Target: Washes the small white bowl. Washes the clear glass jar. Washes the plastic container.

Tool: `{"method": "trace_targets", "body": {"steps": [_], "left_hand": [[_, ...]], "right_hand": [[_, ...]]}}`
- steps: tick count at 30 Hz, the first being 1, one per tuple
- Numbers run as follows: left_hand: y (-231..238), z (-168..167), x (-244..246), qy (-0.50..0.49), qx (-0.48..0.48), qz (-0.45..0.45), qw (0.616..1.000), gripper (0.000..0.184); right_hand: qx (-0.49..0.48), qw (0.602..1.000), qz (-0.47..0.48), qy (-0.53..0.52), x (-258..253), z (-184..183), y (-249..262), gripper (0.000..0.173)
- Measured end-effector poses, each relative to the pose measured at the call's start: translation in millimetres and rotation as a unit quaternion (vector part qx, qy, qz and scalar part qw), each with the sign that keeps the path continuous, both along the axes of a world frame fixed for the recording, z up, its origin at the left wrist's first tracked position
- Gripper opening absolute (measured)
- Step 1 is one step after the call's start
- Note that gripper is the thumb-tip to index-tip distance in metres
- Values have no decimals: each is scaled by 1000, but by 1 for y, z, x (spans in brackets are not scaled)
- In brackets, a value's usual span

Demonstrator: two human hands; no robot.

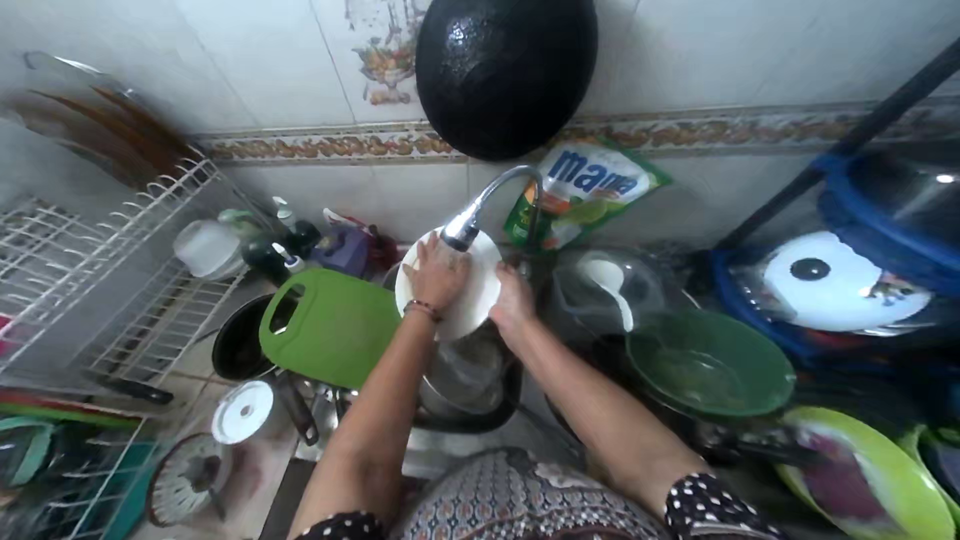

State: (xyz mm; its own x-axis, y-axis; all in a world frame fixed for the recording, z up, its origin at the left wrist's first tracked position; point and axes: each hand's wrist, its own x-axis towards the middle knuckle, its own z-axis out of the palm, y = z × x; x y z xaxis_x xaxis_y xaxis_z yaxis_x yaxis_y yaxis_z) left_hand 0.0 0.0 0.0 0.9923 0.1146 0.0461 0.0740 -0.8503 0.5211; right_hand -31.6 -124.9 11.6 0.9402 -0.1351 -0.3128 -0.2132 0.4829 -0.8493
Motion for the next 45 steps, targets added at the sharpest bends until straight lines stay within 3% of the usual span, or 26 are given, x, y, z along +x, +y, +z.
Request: {"method": "trace_targets", "body": {"steps": [3,7,13,16,19,23,25,28,31,34,37,40,42,45], "left_hand": [[-6,7,-3,7,25,-1,1000,61],[-13,-1,-7,-38,45,-141,988,48],[18,10,-8,-8,64,-108,992,53],[26,-6,-6,0,66,-106,992,52],[19,-11,-3,-26,0,-118,993,50],[-4,2,-6,28,-152,-42,987,50],[-11,7,-8,74,-237,10,969,55],[-18,-5,-8,65,-356,69,930,55],[-26,-13,-14,40,-399,119,908,53],[-30,-20,-24,56,-472,187,860,64],[-27,-7,-44,60,-635,213,741,59],[-13,0,-56,69,-738,195,643,46],[3,8,-69,100,-761,167,618,41],[19,12,-85,124,-747,176,629,29]], "right_hand": [[-20,999,17,28,-7,9,-3,34],[-5,999,35,27,-1,6,2,22],[-63,994,49,74,-7,25,-18,33],[-110,990,51,79,-6,27,-39,37],[-168,982,52,65,-6,33,-58,35],[-248,967,60,28,-10,45,-79,29],[-281,957,74,-4,-12,46,-89,26],[-326,939,99,-46,-17,49,-99,24],[-368,918,121,-81,-24,50,-103,26],[-430,878,170,-123,-37,57,-103,19],[-508,807,218,-209,-61,74,-94,21],[-533,706,212,-416,-70,54,-88,14],[-534,631,216,-519,-70,43,-86,15],[-545,536,220,-606,-64,28,-84,18]]}}
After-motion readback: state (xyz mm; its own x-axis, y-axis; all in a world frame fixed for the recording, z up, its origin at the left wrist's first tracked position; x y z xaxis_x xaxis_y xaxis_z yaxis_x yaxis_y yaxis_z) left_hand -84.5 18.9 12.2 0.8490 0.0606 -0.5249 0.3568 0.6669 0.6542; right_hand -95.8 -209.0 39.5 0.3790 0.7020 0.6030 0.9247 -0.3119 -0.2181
